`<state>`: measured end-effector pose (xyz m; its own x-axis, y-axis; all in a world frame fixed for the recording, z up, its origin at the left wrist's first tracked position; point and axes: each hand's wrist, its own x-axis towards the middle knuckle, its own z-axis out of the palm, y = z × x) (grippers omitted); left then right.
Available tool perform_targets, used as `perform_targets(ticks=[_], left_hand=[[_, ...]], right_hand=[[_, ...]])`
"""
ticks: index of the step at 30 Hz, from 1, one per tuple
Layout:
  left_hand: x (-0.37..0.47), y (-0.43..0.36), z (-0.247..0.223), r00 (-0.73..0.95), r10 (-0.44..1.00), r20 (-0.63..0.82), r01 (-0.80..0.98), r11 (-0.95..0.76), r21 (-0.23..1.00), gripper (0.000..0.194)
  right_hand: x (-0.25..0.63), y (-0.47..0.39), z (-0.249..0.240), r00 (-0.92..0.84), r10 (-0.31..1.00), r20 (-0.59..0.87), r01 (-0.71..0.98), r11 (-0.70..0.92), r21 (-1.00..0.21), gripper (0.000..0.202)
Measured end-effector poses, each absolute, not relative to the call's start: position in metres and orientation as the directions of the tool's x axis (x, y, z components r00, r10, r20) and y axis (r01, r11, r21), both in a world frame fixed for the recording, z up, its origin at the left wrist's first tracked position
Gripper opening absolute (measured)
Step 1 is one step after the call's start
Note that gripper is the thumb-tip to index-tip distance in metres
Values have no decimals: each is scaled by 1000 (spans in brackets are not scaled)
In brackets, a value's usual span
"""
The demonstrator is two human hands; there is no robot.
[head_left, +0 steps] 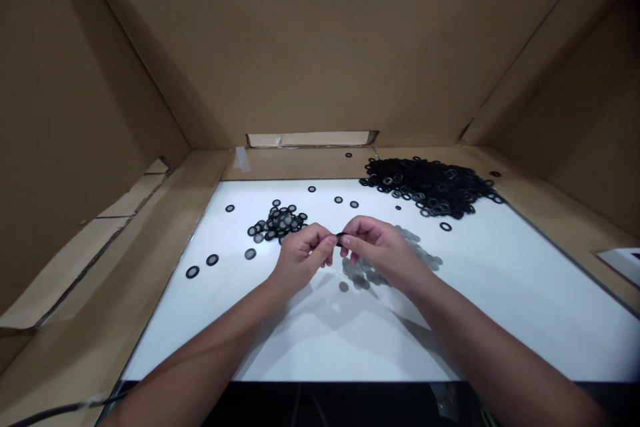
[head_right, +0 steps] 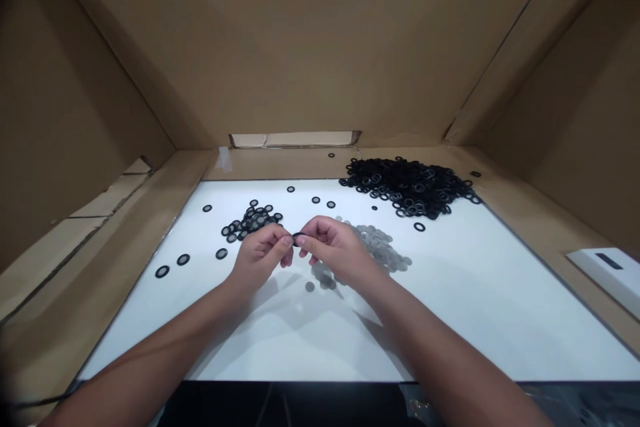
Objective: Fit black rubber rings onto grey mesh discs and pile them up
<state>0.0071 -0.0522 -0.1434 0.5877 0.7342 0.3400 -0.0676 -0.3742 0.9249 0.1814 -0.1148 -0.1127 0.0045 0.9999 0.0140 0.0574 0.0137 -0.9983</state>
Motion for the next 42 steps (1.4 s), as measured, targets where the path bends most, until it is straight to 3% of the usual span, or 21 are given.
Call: perform_targets(ticks=[3,10,18,24,30,36,42], left_hand=[[6,-48,-143,700,666,256,-95,-269,959,28],[-2,-39,-136,805,552,216,19,-387,922,35],[6,-48,-142,656,670,349,-17,-448,894,35],[0,-51,-142,585,584,563,-10,-689,725,29],[-2,-54,-136,537,507,674,42,-815,579,29],[-1,-54,-137,594,576,561,83,-738,670,34],[-2,-47,-136,724,566,393,69,-627,776,30]], right_hand=[[179,-113,-117,19,997,69,74,67,-995,23],[179,-115,-123,-75,993,95,172,107,-979,22],[170,-117,-124,-31,991,134,169,137,-976,21],[168,-121,-117,-161,985,62,88,77,-993,25],[168,-125,-109,-149,989,18,143,39,-989,25],[174,-123,-112,-105,994,15,179,34,-983,22],[173,-120,-115,-43,998,51,39,53,-998,22]])
